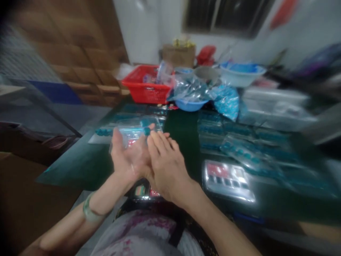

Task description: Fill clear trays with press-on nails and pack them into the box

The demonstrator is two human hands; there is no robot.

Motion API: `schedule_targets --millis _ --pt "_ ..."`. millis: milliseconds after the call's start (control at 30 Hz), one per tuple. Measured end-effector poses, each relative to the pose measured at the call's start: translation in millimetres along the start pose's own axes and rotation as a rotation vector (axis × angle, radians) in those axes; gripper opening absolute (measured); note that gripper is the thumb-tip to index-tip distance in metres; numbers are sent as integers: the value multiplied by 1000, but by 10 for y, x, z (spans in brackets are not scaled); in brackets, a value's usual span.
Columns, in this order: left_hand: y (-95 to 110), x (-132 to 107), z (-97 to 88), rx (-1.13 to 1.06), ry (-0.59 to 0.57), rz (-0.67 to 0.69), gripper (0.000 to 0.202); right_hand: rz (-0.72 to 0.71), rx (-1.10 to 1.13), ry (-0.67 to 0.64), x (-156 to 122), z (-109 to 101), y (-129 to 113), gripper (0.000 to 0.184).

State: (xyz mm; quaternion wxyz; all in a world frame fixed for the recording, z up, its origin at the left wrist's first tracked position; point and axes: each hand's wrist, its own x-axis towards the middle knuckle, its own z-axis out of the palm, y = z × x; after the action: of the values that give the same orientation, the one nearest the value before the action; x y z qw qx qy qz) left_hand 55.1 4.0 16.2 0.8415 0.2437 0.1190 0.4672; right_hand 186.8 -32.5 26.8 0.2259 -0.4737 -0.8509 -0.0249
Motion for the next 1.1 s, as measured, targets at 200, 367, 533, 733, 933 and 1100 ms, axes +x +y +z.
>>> schedule_targets --millis 200,367,533,733,933,1100 --pt "168 119 124 -2 -60 -22 81 21 211 138 8 -222 85 57" --pt "267 42 -22 94 -89 -104 84 300 394 303 -337 -245 253 45" --pt "266 -86 -136 210 -99 -146 88 498 510 207 -787 44 297 35" --pt "-21 -142 -71 112 7 -107 83 147 270 377 -834 324 -112 56" --pt "-262 -197 53 61 -24 -75 92 -32 47 556 -795 284 -177 33" --pt "-110 -373 -190 447 88 167 88 111 309 578 -913 43 -69 30"
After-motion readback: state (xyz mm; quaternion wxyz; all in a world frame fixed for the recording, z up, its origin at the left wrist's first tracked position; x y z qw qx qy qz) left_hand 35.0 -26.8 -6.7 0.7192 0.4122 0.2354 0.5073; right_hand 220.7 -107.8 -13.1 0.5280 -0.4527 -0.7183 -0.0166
